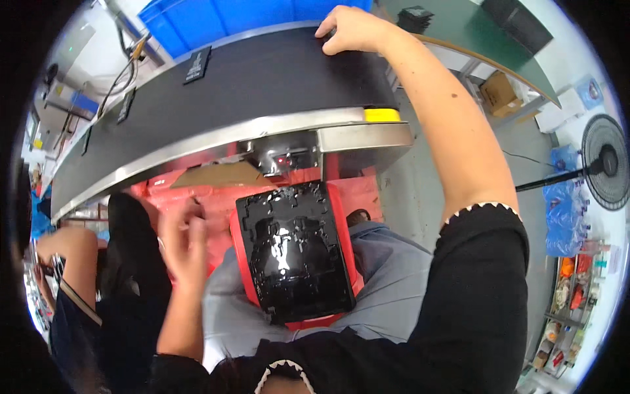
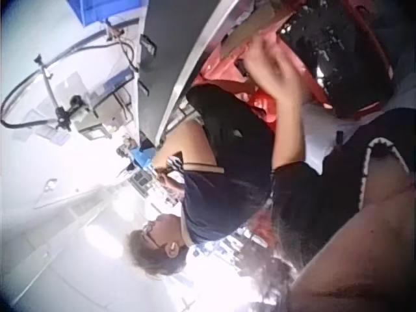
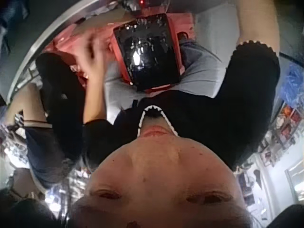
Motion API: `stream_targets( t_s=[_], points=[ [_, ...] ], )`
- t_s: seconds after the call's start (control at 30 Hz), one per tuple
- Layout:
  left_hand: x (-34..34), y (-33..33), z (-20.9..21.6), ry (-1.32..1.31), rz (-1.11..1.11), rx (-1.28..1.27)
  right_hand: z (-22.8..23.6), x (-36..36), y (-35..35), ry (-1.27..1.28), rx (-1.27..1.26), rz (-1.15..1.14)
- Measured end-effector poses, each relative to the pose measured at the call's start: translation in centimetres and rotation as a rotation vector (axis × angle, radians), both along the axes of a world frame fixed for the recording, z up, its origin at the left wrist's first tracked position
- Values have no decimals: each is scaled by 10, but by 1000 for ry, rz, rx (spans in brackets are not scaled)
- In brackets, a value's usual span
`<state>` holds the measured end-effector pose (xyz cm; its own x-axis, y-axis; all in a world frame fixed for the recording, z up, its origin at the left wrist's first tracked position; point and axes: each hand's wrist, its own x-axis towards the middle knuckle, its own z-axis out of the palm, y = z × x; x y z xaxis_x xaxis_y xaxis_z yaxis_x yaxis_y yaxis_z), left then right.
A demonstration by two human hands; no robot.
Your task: The person sits on the floor and repeatedly picks up small black rectangular electronic components from a red tray. They place each component into a slot on a machine above them, then retrieve it and return it to the tray. This cycle is repeated continuously for the duration of the clip.
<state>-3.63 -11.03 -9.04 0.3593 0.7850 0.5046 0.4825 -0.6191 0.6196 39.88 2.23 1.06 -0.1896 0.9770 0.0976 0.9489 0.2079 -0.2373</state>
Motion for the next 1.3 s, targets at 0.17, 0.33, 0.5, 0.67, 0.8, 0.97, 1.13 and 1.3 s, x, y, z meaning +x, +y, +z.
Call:
stream_targets(
  t_s=[0.17,0.33,0.5,0.67,0.8,0.97,1.13,1.3],
  points=[
    [92,150,94,-87,-116,288,5,20,-21,271,-60,-146],
    [149,280,78,460,-328,72,-21,38,-27,531,121,-253],
    [163,272,102,717,-337,-105,7,-13,-63,723,236,-192],
    [166,226,104,704,-285,102,6,-97,-179,884,189,309],
    [204,219,102,522,-417,23,-97,-152,-211,987,-206,218],
    [169,143,116,321,-352,261,-234,-209,-174,520,90,60],
    [75,54,93,308,-493,236,-232,-187,-173,364,-15,75],
    [5,15,-8,481,-447,-114,-102,-164,-200,814,-255,368]
  ],
)
